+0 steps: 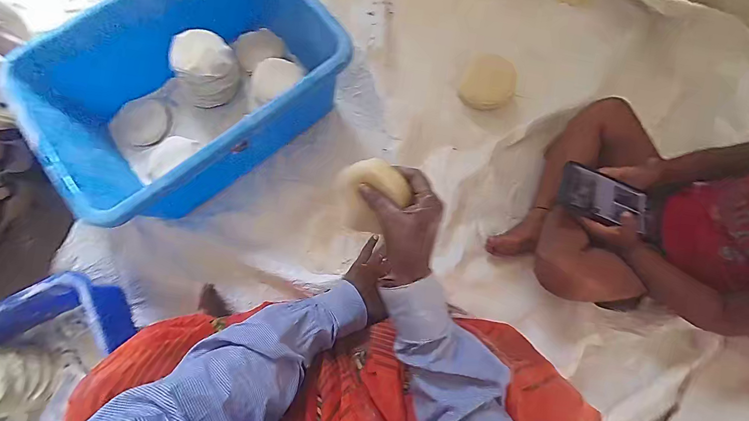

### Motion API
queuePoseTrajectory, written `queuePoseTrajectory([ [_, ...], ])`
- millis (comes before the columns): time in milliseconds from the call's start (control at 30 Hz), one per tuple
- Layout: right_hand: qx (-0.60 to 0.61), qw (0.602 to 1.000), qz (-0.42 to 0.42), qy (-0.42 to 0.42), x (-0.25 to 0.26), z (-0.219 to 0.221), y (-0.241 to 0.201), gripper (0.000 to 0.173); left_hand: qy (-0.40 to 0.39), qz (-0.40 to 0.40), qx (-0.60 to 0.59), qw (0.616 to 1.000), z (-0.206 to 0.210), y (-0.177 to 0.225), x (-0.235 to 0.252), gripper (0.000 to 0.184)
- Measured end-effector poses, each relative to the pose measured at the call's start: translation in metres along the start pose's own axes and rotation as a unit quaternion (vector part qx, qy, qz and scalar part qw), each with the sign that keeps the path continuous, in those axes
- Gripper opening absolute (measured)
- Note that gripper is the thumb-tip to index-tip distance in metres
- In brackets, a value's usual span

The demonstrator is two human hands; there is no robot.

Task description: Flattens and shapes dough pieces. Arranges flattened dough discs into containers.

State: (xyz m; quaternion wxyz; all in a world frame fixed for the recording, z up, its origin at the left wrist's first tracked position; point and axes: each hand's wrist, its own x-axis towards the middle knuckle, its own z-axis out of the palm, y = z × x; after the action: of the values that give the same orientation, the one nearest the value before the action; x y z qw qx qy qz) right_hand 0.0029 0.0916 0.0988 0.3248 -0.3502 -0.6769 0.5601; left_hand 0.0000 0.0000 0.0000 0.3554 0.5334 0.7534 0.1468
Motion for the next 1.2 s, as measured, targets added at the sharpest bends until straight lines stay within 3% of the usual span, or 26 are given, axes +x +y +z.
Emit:
queuePoseTrajectory([
  [33, -0.057, 0.998, 0.01, -0.004, 0.006, -0.008, 0.002, 0.04, -0.015, -0.005, 0.08, 0.997, -0.017, -0.004, -0.013, 0.076],
  [100, -0.184, 0.982, 0.04, -0.028, 0.015, -0.02, 0.007, 0.042, 0.047, -0.059, 0.084, 0.994, -0.045, -0.015, -0.036, 0.069],
  [200, -0.318, 0.935, 0.089, -0.126, 0.014, -0.016, 0.013, 0.044, 0.224, -0.14, -0.118, 0.957, -0.081, -0.053, -0.044, 0.05],
  [233, -0.329, 0.928, 0.089, -0.154, 0.01, -0.008, 0.016, 0.042, 0.262, -0.161, -0.241, 0.921, -0.093, -0.064, -0.041, 0.052],
  [300, -0.316, 0.933, 0.041, -0.17, -0.003, 0.009, 0.025, 0.038, 0.324, -0.168, -0.501, 0.785, -0.107, -0.084, -0.031, 0.068],
  [367, -0.262, 0.956, -0.041, -0.128, -0.019, 0.02, 0.034, 0.037, 0.348, -0.151, -0.64, 0.668, -0.112, -0.098, -0.025, 0.078],
  [433, -0.238, 0.965, -0.058, -0.093, -0.034, 0.023, 0.044, 0.044, 0.347, -0.145, -0.68, 0.629, -0.103, -0.106, -0.023, 0.081],
  [567, -0.257, 0.957, 0.028, -0.131, -0.039, 0.031, 0.055, 0.044, 0.329, -0.125, -0.653, 0.671, -0.097, -0.099, -0.017, 0.076],
  [667, -0.217, 0.974, -0.008, -0.06, -0.046, 0.023, 0.049, 0.047, 0.272, -0.101, -0.654, 0.699, -0.092, -0.094, -0.02, 0.081],
  [733, -0.248, 0.965, 0.025, -0.081, -0.044, 0.019, 0.041, 0.057, 0.25, -0.102, -0.675, 0.687, -0.09, -0.088, -0.018, 0.082],
  [800, -0.268, 0.956, 0.054, -0.11, -0.038, 0.028, 0.049, 0.052, 0.272, -0.098, -0.685, 0.668, -0.09, -0.092, -0.015, 0.079],
  [900, -0.234, 0.969, -0.026, -0.074, -0.044, 0.035, 0.059, 0.044, 0.299, -0.126, -0.706, 0.63, -0.097, -0.094, -0.016, 0.078],
  [1000, -0.233, 0.969, -0.049, -0.068, -0.05, 0.032, 0.059, 0.054, 0.279, -0.139, -0.692, 0.651, -0.093, -0.091, -0.017, 0.081],
  [1067, -0.246, 0.964, -0.027, -0.095, -0.046, 0.036, 0.06, 0.047, 0.288, -0.13, -0.676, 0.666, -0.091, -0.088, -0.017, 0.079],
  [1200, -0.203, 0.976, -0.057, -0.051, -0.049, 0.035, 0.06, 0.042, 0.328, -0.131, -0.678, 0.645, -0.093, -0.092, -0.018, 0.074],
])
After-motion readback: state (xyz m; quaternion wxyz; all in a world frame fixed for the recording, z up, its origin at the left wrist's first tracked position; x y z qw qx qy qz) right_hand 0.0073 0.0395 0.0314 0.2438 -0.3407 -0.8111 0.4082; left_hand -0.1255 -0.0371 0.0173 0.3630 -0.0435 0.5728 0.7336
